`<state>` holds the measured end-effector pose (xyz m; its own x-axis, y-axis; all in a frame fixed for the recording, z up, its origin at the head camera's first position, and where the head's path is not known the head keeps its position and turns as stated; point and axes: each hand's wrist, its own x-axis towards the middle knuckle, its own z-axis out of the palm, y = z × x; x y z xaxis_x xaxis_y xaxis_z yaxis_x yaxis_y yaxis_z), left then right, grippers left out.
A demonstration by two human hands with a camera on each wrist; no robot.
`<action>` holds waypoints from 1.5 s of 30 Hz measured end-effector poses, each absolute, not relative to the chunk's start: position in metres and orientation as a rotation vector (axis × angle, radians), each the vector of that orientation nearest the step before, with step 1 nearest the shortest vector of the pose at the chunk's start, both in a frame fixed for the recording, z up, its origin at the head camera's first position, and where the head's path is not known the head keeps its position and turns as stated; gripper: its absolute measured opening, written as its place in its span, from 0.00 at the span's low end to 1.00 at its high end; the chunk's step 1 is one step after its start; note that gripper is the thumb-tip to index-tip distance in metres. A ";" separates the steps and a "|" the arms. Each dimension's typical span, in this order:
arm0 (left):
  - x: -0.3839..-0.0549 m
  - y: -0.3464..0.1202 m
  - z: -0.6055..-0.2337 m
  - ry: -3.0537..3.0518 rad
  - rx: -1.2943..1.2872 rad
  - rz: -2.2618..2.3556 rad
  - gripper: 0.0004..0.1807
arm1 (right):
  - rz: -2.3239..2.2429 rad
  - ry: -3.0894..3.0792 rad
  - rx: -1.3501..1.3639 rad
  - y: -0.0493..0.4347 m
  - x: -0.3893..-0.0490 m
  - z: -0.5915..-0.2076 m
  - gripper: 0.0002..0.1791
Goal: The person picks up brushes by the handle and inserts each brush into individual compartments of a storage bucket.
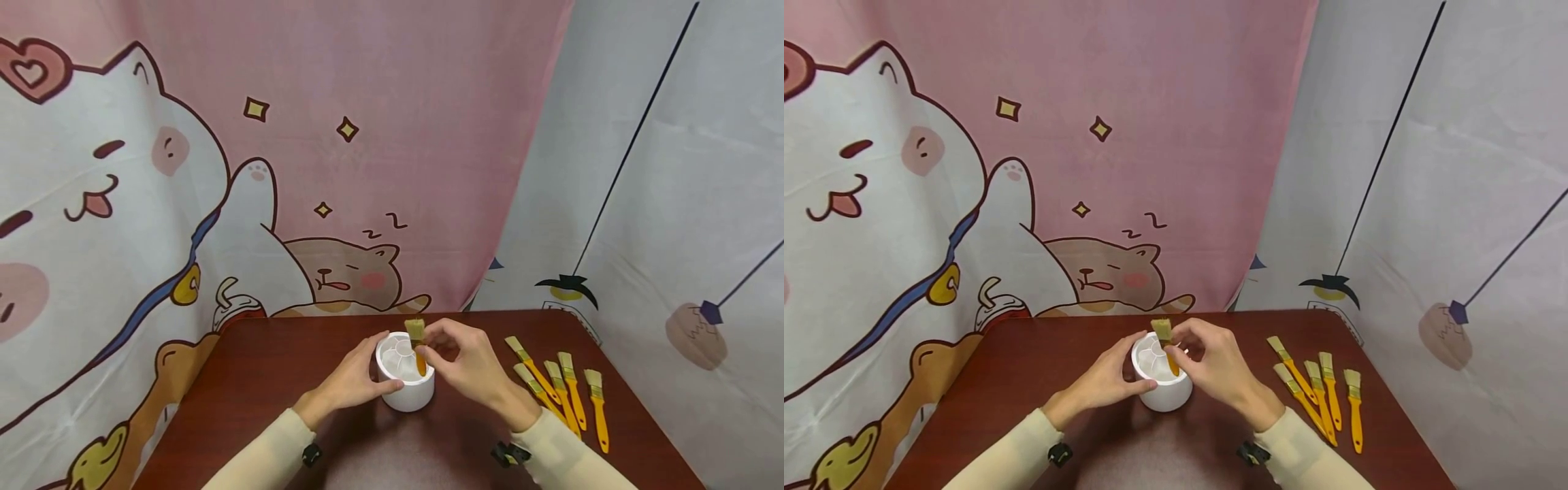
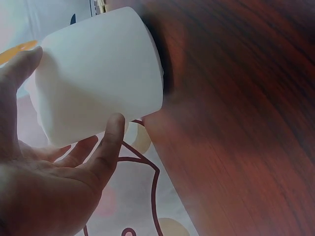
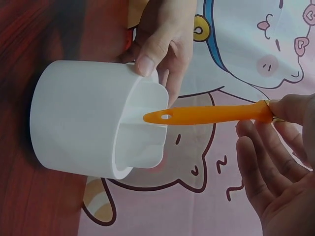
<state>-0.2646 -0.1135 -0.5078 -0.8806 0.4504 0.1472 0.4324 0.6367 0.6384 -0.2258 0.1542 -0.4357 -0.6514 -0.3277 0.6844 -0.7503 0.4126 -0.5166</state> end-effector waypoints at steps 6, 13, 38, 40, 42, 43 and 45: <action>-0.267 -0.114 -0.509 2.816 0.770 1.094 0.60 | 1.214 -2.161 0.962 0.151 -0.229 -0.439 0.12; -0.266 -0.114 -0.508 2.818 0.769 1.084 0.60 | 1.227 -2.174 0.966 0.149 -0.234 -0.445 0.13; -0.267 -0.111 -0.506 2.820 0.821 1.086 0.60 | 1.053 -2.294 1.045 0.149 -0.241 -0.469 0.11; -0.267 -0.111 -0.506 2.821 0.823 1.083 0.60 | 1.035 -2.299 1.053 0.149 -0.242 -0.471 0.11; -0.267 -0.111 -0.506 2.825 0.828 1.077 0.60 | 1.025 -2.306 1.061 0.149 -0.243 -0.473 0.11; -0.267 -0.111 -0.506 2.828 0.834 1.079 0.60 | 1.019 -2.309 1.064 0.149 -0.243 -0.474 0.11; -0.267 -0.111 -0.506 2.832 0.840 1.078 0.59 | 1.004 -2.317 1.068 0.149 -0.243 -0.475 0.11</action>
